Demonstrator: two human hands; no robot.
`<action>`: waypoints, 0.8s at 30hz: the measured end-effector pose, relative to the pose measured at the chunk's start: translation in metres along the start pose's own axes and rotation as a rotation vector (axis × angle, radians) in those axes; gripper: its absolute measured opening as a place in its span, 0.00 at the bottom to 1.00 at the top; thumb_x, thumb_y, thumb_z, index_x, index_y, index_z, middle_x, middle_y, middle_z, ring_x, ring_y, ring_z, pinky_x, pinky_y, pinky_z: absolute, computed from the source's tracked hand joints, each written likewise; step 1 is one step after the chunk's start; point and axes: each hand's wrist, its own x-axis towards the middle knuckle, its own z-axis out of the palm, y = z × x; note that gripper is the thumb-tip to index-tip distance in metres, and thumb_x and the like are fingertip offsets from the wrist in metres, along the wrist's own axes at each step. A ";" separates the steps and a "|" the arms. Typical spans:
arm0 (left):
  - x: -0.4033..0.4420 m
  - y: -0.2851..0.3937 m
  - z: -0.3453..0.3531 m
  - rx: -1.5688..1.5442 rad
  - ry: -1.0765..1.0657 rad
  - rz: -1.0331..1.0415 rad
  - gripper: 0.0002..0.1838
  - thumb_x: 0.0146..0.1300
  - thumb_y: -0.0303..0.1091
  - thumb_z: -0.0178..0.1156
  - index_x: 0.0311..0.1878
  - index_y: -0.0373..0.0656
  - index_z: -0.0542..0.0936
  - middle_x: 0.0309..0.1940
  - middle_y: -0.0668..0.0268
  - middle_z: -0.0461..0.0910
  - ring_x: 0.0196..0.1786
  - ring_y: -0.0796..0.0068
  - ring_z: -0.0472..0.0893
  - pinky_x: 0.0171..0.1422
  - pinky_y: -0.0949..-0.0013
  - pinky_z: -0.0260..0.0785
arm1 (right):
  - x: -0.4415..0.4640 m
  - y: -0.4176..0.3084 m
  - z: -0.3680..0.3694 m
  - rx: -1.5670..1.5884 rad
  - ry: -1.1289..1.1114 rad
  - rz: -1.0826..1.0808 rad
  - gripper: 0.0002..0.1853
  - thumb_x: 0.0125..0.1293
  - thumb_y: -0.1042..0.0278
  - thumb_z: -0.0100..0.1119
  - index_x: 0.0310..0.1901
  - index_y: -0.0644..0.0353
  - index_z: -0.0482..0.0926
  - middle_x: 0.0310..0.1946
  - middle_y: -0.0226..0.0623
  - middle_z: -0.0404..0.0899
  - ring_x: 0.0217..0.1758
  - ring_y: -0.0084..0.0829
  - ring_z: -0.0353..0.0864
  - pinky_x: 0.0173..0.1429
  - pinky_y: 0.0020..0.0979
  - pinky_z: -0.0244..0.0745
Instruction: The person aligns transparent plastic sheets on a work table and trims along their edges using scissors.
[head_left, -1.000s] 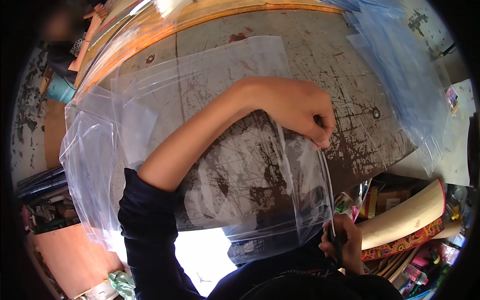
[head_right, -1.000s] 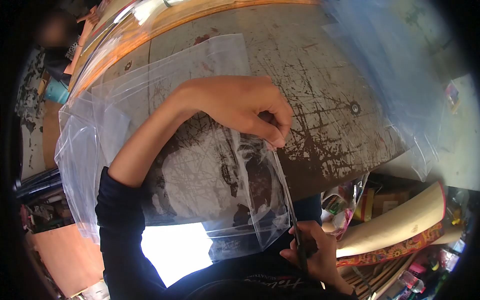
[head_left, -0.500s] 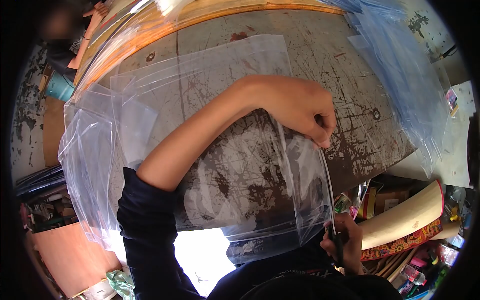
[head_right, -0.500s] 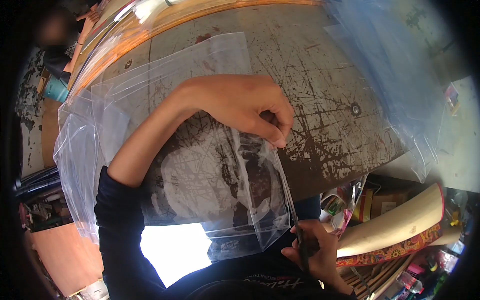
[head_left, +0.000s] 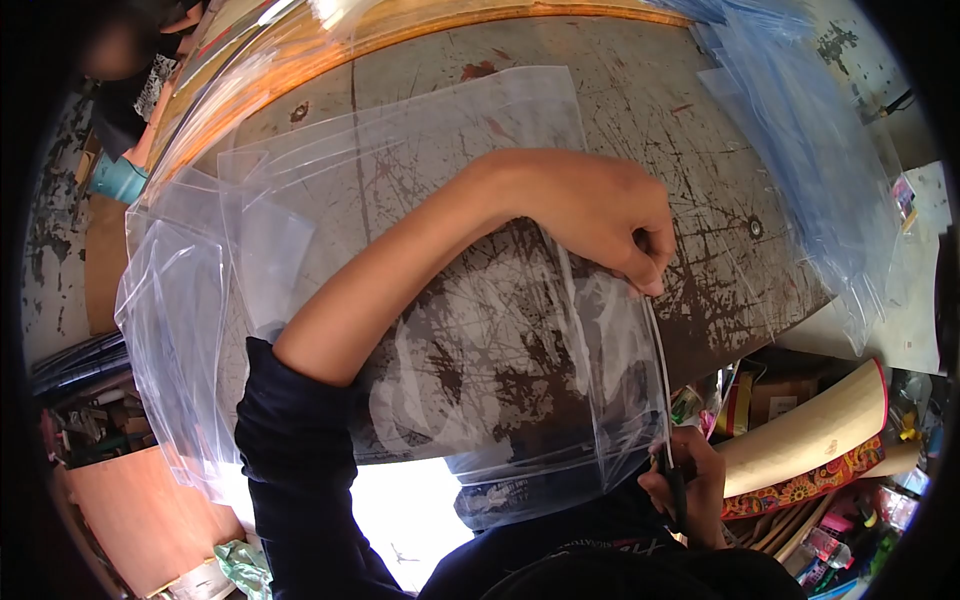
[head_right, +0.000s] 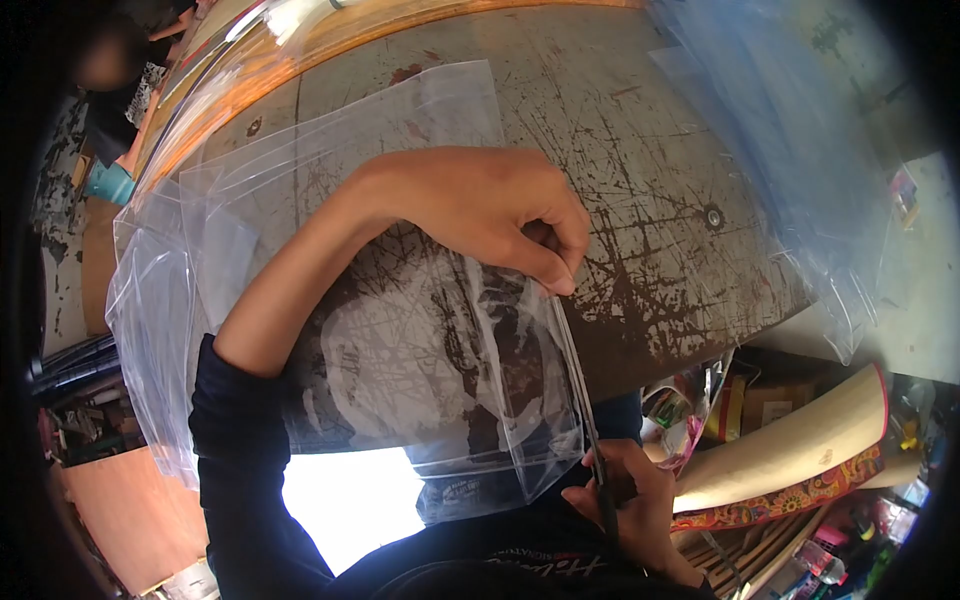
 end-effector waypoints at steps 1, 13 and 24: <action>0.000 0.000 0.000 0.000 0.000 0.000 0.09 0.56 0.35 0.59 0.30 0.39 0.81 0.22 0.68 0.79 0.27 0.79 0.77 0.33 0.73 0.67 | 0.000 -0.001 0.000 0.000 0.000 0.000 0.21 0.47 0.69 0.72 0.40 0.62 0.72 0.18 0.26 0.73 0.22 0.12 0.72 0.28 0.16 0.65; 0.000 0.000 -0.001 0.026 -0.004 -0.011 0.09 0.55 0.36 0.60 0.29 0.40 0.80 0.21 0.69 0.78 0.26 0.79 0.76 0.31 0.73 0.66 | 0.000 -0.002 -0.003 0.149 -0.026 0.022 0.20 0.47 0.70 0.71 0.40 0.63 0.72 0.20 0.26 0.72 0.23 0.13 0.70 0.27 0.17 0.62; -0.001 0.000 -0.001 0.014 0.004 -0.006 0.09 0.56 0.36 0.60 0.28 0.40 0.80 0.20 0.69 0.76 0.25 0.79 0.74 0.30 0.73 0.65 | 0.004 -0.010 -0.002 0.167 -0.082 -0.002 0.23 0.46 0.67 0.72 0.41 0.64 0.71 0.19 0.25 0.70 0.22 0.12 0.67 0.26 0.17 0.58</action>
